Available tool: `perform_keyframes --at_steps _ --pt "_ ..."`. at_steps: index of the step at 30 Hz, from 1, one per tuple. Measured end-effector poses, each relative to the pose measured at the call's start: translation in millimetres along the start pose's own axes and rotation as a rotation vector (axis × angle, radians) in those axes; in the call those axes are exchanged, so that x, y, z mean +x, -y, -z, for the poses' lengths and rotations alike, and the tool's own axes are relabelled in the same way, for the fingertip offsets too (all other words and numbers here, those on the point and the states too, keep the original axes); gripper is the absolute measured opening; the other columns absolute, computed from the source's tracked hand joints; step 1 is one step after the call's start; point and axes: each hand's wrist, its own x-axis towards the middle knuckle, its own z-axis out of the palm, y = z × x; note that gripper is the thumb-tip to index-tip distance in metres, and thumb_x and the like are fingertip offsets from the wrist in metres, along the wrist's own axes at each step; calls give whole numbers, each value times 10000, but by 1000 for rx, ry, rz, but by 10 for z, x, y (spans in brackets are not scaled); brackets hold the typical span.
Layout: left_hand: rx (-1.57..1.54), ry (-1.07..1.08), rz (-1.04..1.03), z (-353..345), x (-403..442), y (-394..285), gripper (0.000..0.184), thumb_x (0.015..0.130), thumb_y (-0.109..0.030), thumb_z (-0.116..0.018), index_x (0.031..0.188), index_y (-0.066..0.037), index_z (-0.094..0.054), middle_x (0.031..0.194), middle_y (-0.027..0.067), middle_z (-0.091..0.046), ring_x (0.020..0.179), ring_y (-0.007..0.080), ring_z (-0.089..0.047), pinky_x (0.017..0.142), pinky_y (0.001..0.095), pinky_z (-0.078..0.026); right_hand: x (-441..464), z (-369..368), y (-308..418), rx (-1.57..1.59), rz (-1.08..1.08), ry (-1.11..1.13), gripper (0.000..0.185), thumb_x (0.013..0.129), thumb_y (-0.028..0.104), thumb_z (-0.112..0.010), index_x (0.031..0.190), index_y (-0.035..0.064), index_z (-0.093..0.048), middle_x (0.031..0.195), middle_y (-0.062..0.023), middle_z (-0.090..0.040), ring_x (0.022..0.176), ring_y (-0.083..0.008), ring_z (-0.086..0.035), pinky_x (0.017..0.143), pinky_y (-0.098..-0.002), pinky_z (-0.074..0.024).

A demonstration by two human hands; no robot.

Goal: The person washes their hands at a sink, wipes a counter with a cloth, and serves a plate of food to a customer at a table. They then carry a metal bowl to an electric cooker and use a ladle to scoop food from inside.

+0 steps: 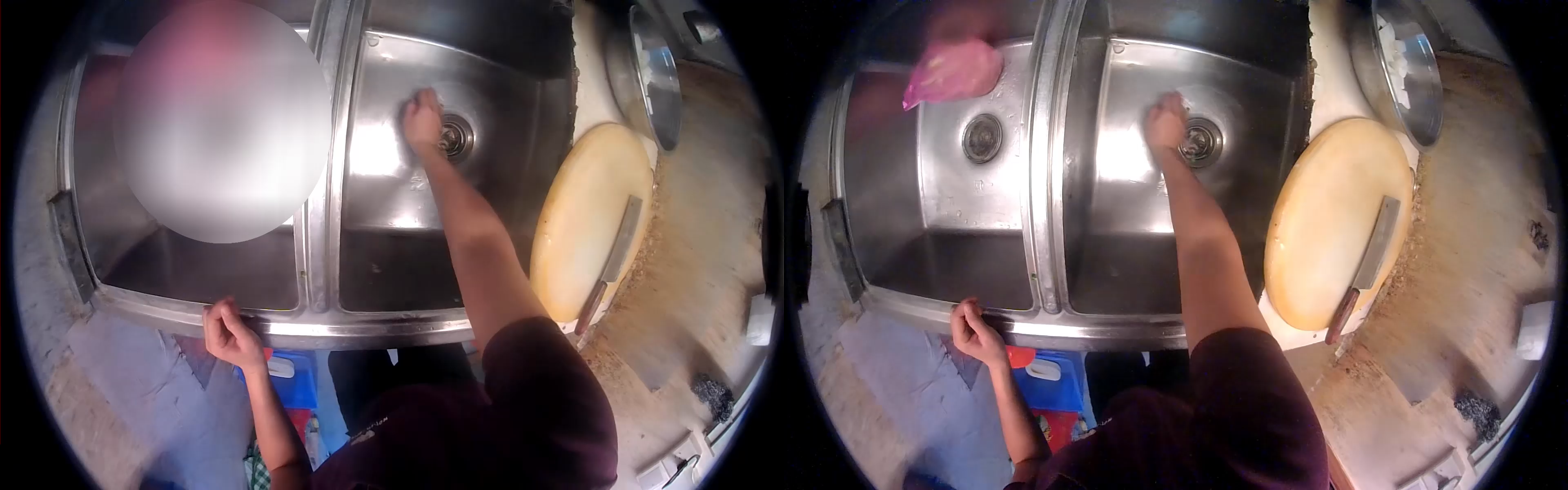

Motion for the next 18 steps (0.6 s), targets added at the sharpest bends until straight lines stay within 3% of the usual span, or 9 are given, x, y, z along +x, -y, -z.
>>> perform_keyframes --at_steps 1,3,5,7,10,13,14,16,18 --pt "17 6 -14 16 14 12 153 860 -99 -457 803 13 -544 749 59 -547 625 100 -469 554 205 -378 -26 23 103 10 -5 0 477 768 168 -460 1215 32 -367 1295 -180 -305 1214 -271 -285 978 -342 -273" --pt "56 11 -24 74 14 -19 155 860 -93 -452 798 17 -541 744 56 -542 615 96 -460 547 205 -372 315 -279 358 -122 96 -32 534 746 135 -480 1256 98 -325 1343 -89 -270 1251 -255 -225 1000 -443 -216" --pt "15 -10 14 -16 -26 -31 157 861 -92 -449 794 19 -538 742 55 -539 603 93 -451 539 204 -364 653 -257 469 -327 131 146 571 765 190 -469 1296 135 -267 1388 -40 -175 1281 -212 -153 1025 -463 -163" --pt "18 -49 7 -65 17 -58 149 834 -50 -456 741 35 -536 673 61 -534 577 113 -450 521 223 -353 827 -347 468 -342 90 280 546 796 230 -434 1298 115 -254 1389 -45 -172 1283 -211 -147 1020 -471 -160" --pt "24 -57 -1 -25 15 -60 150 834 -49 -460 737 35 -537 668 66 -531 574 124 -450 513 223 -350 365 -410 148 -416 202 169 520 831 258 -383 1301 88 -238 1387 -68 -167 1286 -214 -135 1017 -482 -143" --pt "7 -55 6 -60 2 -37 150 835 -46 -460 735 36 -537 675 71 -529 585 130 -458 521 227 -364 -497 -115 -204 -279 -7 59 519 856 279 -337 1302 43 -216 1384 -122 -145 1286 -234 -125 1018 -493 -106" --pt "-7 -49 6 -56 0 -40 149 835 -45 -462 736 36 -537 680 72 -530 590 131 -461 526 228 -369 -735 -48 -285 -381 -94 59 532 856 289 -329 1301 23 -210 1387 -122 -133 1287 -237 -120 1022 -488 -86" --pt "-35 -34 -1 -59 13 -37 145 836 -44 -465 738 37 -537 689 74 -531 599 133 -467 536 231 -380 -1035 -70 -589 -415 -80 -28 511 837 295 -341 1271 30 -298 1364 -125 -212 1263 -256 -199 1024 -477 -73" --pt "-12 -13 4 -37 12 -63 142 835 -43 -468 740 37 -536 697 74 -533 608 135 -473 546 232 -388 -1155 59 -681 -521 -128 27 472 824 258 -395 1233 26 -356 1351 -116 -240 1248 -253 -224 1018 -456 -125"
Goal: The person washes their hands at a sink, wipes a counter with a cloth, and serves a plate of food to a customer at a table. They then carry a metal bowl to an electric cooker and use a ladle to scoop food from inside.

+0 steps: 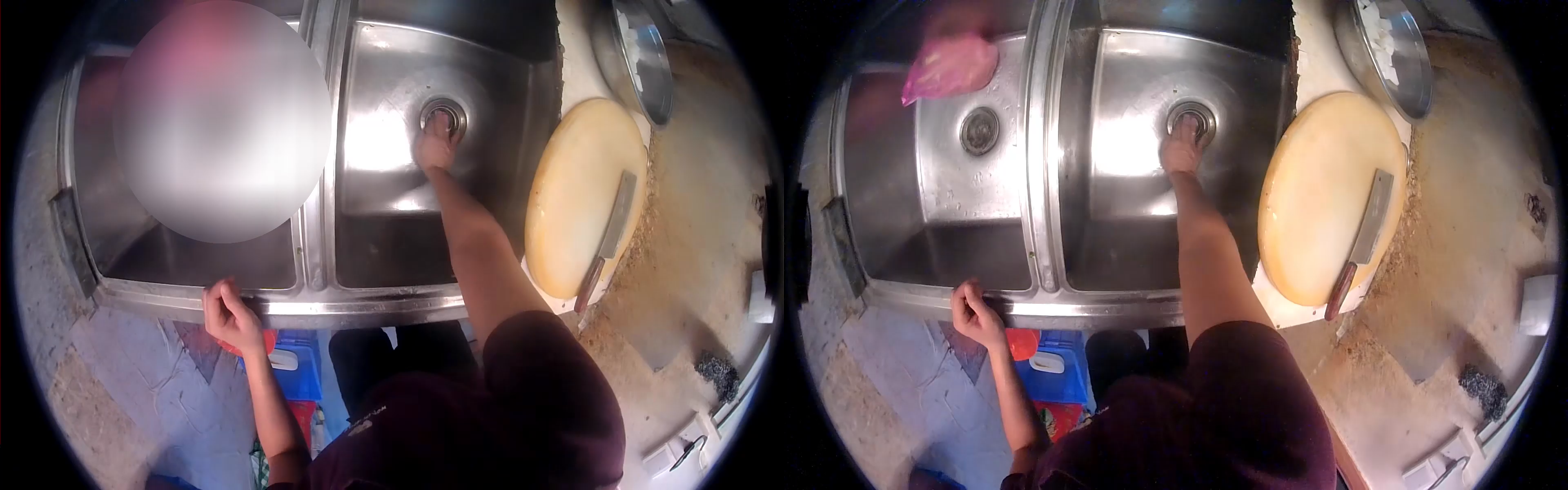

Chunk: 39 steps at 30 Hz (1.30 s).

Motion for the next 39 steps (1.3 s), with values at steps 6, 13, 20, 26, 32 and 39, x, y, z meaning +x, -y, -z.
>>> perform_keyframes --at_steps 6,13,20,26,32,39 --pt "-4 17 -40 6 -1 25 150 859 -56 -446 789 47 -531 723 42 -533 629 78 -460 565 193 -382 97 175 -221 272 -458 36 397 699 184 -596 1043 3 -514 1122 -144 -459 1015 -301 -457 858 -387 -366" --pt "-24 -22 -32 -13 17 -28 121 823 -41 -475 761 22 -557 669 63 -526 572 127 -476 517 220 -371 358 -49 -152 893 -676 43 288 654 207 -661 842 -5 -604 800 -147 -604 758 -220 -570 700 -327 -430" --pt "71 -25 -59 12 33 -17 99 810 -23 -494 750 26 -557 671 58 -534 584 117 -484 525 213 -378 577 -342 -374 399 -540 155 556 542 355 -714 937 -6 -565 933 -166 -581 868 -263 -560 778 -342 -437" --pt "17 -78 -87 45 36 -51 62 756 -27 -541 707 5 -562 628 85 -514 545 176 -483 487 255 -374 384 892 13 19 -226 -12 269 691 161 -591 942 72 -550 934 -123 -577 887 -279 -555 765 -377 -449" --pt "-114 -74 -109 114 3 7 27 722 -43 -561 714 -24 -579 620 78 -522 560 199 -501 518 292 -401 21 2091 770 310 239 -249 165 776 134 -514 914 61 -568 954 -164 -550 857 -350 -530 729 -415 -420" --pt "-401 -115 -43 829 -563 206 88 778 -39 -517 761 7 -591 692 81 -584 597 157 -539 579 240 -419 -1398 3668 2459 976 598 -115 187 845 115 -489 963 -14 -556 802 -58 -573 632 -138 -545 546 -222 -413"
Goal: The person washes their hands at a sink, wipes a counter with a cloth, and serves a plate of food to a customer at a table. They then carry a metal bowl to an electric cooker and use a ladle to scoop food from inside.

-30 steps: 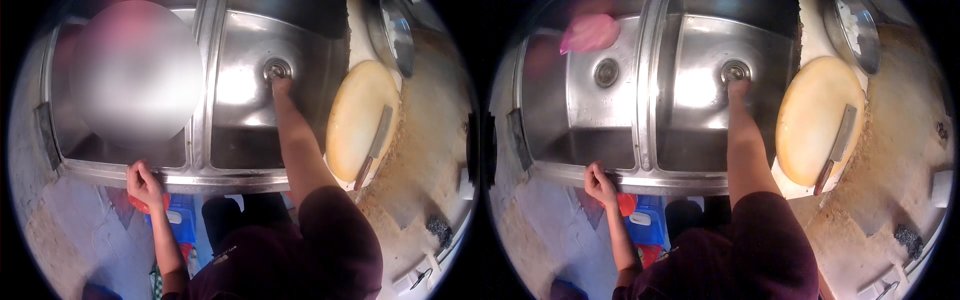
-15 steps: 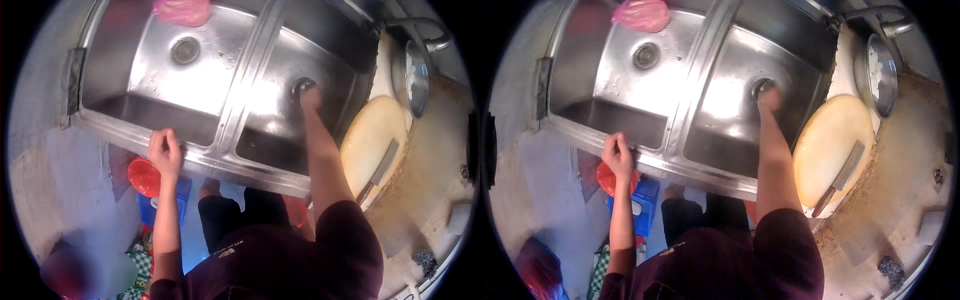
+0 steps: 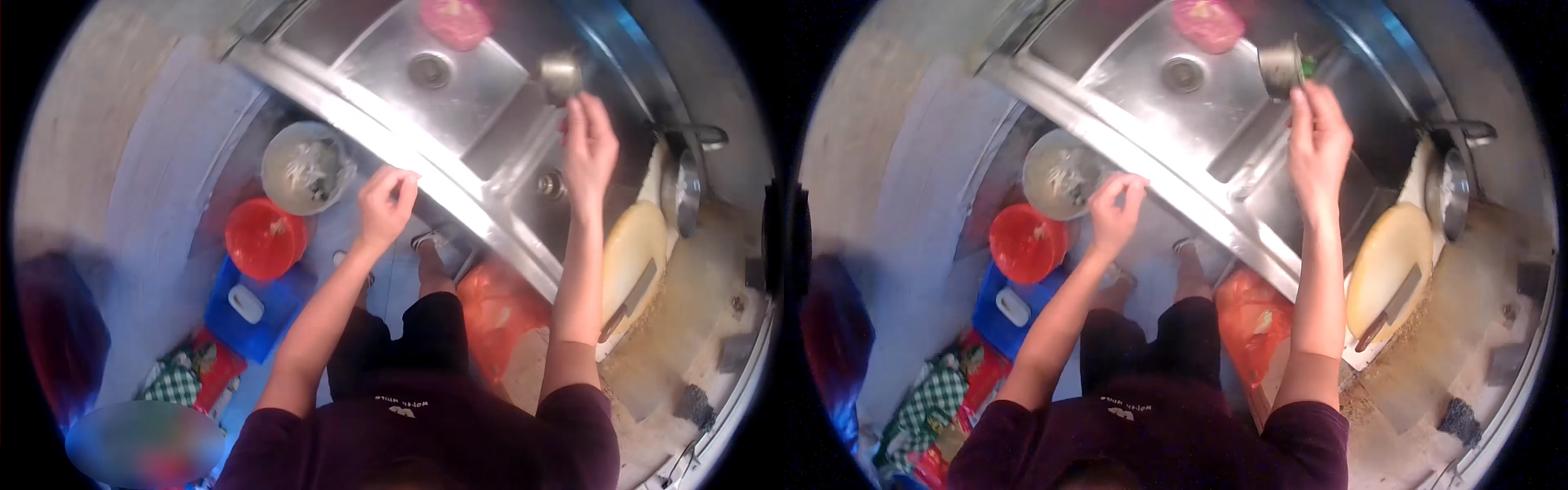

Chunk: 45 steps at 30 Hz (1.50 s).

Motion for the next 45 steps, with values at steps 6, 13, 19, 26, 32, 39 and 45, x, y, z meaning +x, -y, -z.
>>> perform_keyframes --at_steps 6,13,19,26,32,39,45 --pt "335 -64 543 1546 -1847 1094 112 797 -76 -514 820 13 -578 726 87 -584 647 136 -535 599 250 -423 -567 -1660 672 1049 -209 302 214 869 192 -462 859 -7 -541 760 -78 -568 587 -126 -540 485 -225 -441" --pt "157 -540 1260 2955 -4456 1671 233 852 -215 -482 864 2 -564 668 31 -532 594 95 -483 548 221 -402 -2090 -4978 -1632 1494 -1162 437 171 860 198 -442 956 60 -477 761 -77 -538 584 -176 -519 512 -283 -463" --pt "283 -514 1440 2954 -5249 1611 252 854 -208 -459 836 14 -577 666 53 -550 581 98 -503 540 220 -419 -2020 -5019 -1446 1599 -1047 662 210 873 210 -408 992 51 -477 861 -108 -566 724 -215 -571 550 -328 -493" --pt "182 -404 1297 2888 -4561 1594 206 848 -176 -474 860 8 -566 672 40 -542 625 90 -496 576 205 -407 -2627 -5219 -1837 877 -1329 537 302 877 228 -402 1088 17 -450 840 -135 -588 585 -237 -578 505 -325 -507" --pt "78 -475 1343 2800 -4363 1695 206 850 -187 -484 868 -1 -570 673 30 -542 606 74 -481 564 202 -393 -2856 -5281 -2217 683 -1306 526 276 859 242 -417 1036 46 -497 742 -128 -581 543 -224 -559 476 -290 -467" --pt "55 -353 1320 2705 -4143 1679 216 854 -199 -483 872 -2 -572 656 24 -536 591 72 -469 549 193 -378 -2278 -4809 -1288 1092 -1324 559 254 854 261 -456 946 37 -530 629 -60 -534 446 -153 -486 375 -268 -369" --pt "45 -299 1157 2449 -3313 1648 205 856 -184 -479 874 0 -567 670 21 -529 606 79 -468 549 198 -372 -1577 -3670 -376 1099 -954 608 235 861 276 -468 910 52 -515 708 -32 -535 505 -119 -512 403 -237 -396"
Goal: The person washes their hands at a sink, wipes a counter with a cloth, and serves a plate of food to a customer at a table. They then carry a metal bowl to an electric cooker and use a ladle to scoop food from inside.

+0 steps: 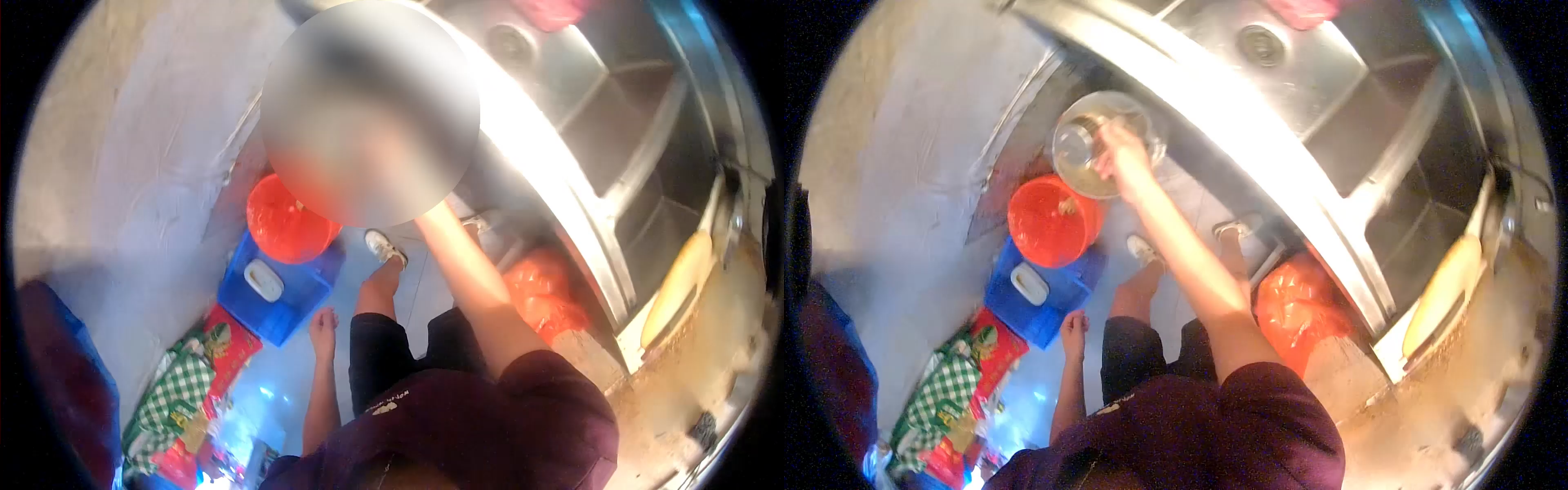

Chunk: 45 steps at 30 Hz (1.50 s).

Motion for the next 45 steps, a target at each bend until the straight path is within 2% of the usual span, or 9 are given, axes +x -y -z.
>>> perform_keyframes --at_steps 6,11,20,25,28,34,43,44,45 --pt "-67 165 -333 -839 4 -1232 186 870 -192 -468 891 -30 -557 758 15 -543 659 69 -479 570 195 -393 -1570 75 1511 31 337 43 209 854 231 -490 852 25 -527 719 -39 -534 548 -95 -521 478 -218 -436" --pt "45 123 -726 -1663 -251 -2381 195 884 -163 -430 878 -7 -546 732 25 -533 660 81 -477 592 211 -392 -2568 1031 2448 23 689 -269 162 834 182 -524 821 23 -552 746 -21 -545 619 -92 -520 542 -216 -452" --pt "7 427 -1195 -3993 -1733 -4352 199 866 -128 -427 890 10 -567 751 44 -539 669 109 -485 641 249 -397 -2244 3825 2263 -413 268 -1380 287 698 189 -540 885 -23 -587 912 -195 -591 848 -319 -572 746 -358 -433" --pt "247 958 -1159 -5236 -2210 -4571 216 864 -153 -454 965 3 -564 834 58 -585 771 119 -544 699 233 -424 -2075 4329 2155 -379 -98 -1528 268 673 158 -504 854 -15 -598 928 -207 -583 901 -362 -546 819 -373 -421" --pt "406 1088 -1142 -5985 -2267 -4623 261 857 -220 -466 963 0 -561 844 86 -599 785 145 -564 715 231 -421 -1884 4545 2101 -326 14 -1508 396 700 162 -496 1039 -42 -510 1082 -244 -494 1038 -353 -458 901 -370 -354" --pt "666 1011 -1185 -7475 -2224 -4552 503 829 -446 -421 1014 10 -526 951 203 -580 926 307 -554 805 347 -407 -1402 4843 1704 -414 203 -1566 418 738 171 -489 1107 -25 -490 1214 -218 -410 1181 -332 -318 996 -339 -237" --pt "995 854 -1318 -8342 -2737 -4806 680 786 -571 -360 1045 39 -515 1017 284 -506 1016 414 -446 864 431 -357 -1378 4912 1575 -418 74 -1713 324 757 269 -497 993 54 -544 991 -165 -566 907 -335 -539 773 -404 -429" --pt "868 747 -1447 -8402 -2674 -4680 559 840 -452 -354 919 63 -557 886 241 -580 854 379 -550 761 437 -428 -1333 4947 1548 -375 86 -1638 300 755 254 -500 972 52 -547 959 -155 -574 882 -321 -546 756 -392 -434" --pt "776 904 -1186 -8393 -2644 -4643 538 835 -459 -383 903 47 -555 821 176 -563 780 295 -538 709 374 -435 -1304 4974 1593 -335 106 -1565 276 754 238 -503 951 50 -549 926 -145 -582 856 -308 -553 740 -380 -439"
